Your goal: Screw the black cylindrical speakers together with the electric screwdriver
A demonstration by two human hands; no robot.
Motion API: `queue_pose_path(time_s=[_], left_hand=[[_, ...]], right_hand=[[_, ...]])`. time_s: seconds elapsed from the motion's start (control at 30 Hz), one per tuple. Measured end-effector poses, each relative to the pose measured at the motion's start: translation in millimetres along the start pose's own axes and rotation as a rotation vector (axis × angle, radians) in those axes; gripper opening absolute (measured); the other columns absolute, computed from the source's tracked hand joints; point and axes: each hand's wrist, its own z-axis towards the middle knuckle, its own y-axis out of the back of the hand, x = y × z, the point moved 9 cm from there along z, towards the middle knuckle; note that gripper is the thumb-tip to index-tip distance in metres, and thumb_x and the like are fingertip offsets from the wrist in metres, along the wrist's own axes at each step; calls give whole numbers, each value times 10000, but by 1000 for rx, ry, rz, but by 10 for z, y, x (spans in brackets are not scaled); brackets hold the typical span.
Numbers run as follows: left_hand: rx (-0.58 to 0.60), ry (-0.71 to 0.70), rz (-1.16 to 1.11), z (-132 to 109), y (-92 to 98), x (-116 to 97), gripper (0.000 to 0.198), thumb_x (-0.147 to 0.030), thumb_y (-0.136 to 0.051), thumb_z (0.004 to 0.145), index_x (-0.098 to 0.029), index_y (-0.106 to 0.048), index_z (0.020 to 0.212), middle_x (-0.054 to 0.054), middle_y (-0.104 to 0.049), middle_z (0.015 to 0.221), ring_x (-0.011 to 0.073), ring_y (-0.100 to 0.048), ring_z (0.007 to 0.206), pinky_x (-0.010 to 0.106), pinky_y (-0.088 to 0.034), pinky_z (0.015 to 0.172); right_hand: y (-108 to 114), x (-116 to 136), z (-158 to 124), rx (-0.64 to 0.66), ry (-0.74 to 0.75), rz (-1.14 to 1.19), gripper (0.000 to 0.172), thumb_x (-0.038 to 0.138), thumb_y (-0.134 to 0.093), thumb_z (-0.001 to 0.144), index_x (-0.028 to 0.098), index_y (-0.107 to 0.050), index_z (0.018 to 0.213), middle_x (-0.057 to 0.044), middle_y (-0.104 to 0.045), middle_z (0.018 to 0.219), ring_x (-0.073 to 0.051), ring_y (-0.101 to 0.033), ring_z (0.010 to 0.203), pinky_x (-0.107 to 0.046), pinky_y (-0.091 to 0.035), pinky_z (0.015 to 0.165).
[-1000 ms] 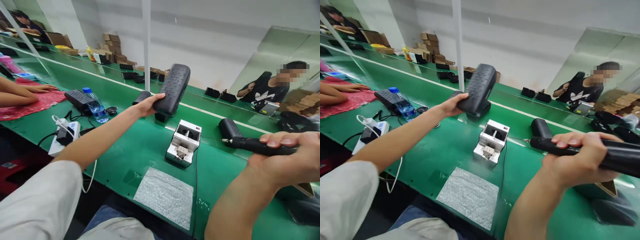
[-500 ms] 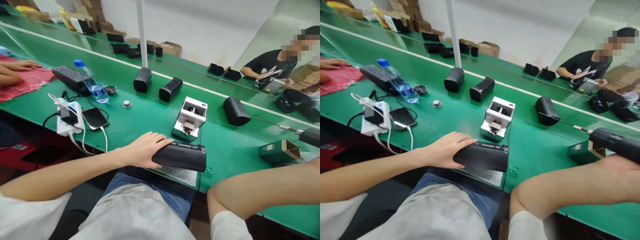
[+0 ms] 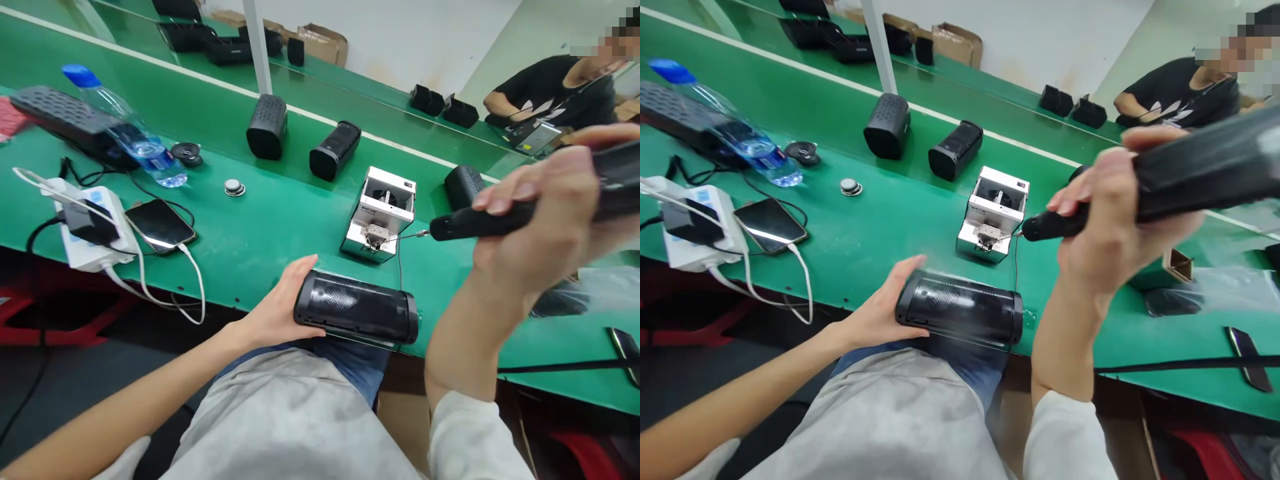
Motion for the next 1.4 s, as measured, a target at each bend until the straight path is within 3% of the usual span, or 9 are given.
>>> queue_pose_path(time_s=[0.1,0.23,0.53,0.83,0.97,1.07,1.13,1.27,1.4], left_hand=[[87,66,-142,-24,-130,170,1401,-478,-985,824,-402,24,1793,176,-469,1670,413,-545,1526,645,-502,1271],[90,32,-212,4,-180,231,1362,-476,-981,831,-403,-15,1789,168,-454,1674,408,-501,1556,648,-466,1298],[79,-19,-270,0,-232,254,1363,-487,-970,855,-402,21,1787,182,-391,1730,427,-417,1608,681,-426,1312],[76,-14,-271,14,-225,263,1325,-503,-984,832,-356,-70,1781,202,-395,1721,440,-404,1624,673,-412,1327],[79,-14,-273,17,-228,261,1293,-512,-975,840,-354,-94,1772,193,-394,1724,430,-411,1622,662,-417,1325],[81,-7,-281,29,-234,269,1280,-505,-981,833,-346,-119,1766,191,-404,1718,430,-417,1618,657,-425,1319],[80,-6,-285,43,-235,269,1275,-495,-986,828,-339,-132,1762,192,-408,1715,431,-421,1614,652,-429,1317],[79,-8,-290,69,-229,263,1277,-505,-995,812,-325,-154,1757,194,-427,1699,430,-436,1605,641,-432,1317],[82,-4,-291,71,-225,270,1271,-514,-992,814,-329,-161,1758,190,-432,1700,426,-446,1603,636,-439,1314]], right_hand=[[-356,-18,-130,242,206,18,143,42,-608,954,164,-653,1012,60,-552,661,-142,-541,498,-275,-504,464],[-500,-218,-98,322,198,-91,230,2,-626,970,229,-632,928,56,-524,635,-165,-536,447,-321,-484,394],[-438,-433,-44,183,222,-109,77,118,-638,933,192,-650,952,81,-498,637,-139,-486,401,-247,-410,345],[-445,-444,-61,183,213,-87,77,136,-646,905,207,-668,928,67,-503,630,-135,-458,387,-248,-341,329],[-698,-536,-19,516,85,48,152,239,-732,817,264,-674,955,109,-457,564,-128,-411,340,-263,-335,295],[-898,-705,-80,743,-96,-4,340,301,-908,752,308,-635,954,112,-506,596,-133,-508,386,-283,-461,371],[-917,-714,-61,700,-7,-65,300,298,-917,824,306,-651,962,101,-512,628,-130,-565,440,-286,-510,424],[-615,-575,-5,251,371,-140,216,79,-758,961,267,-660,1003,54,-575,800,-76,-476,401,-222,-386,322],[-452,-545,-46,152,427,-196,244,13,-642,989,256,-617,1004,63,-503,738,-99,-449,381,-205,-354,309]])
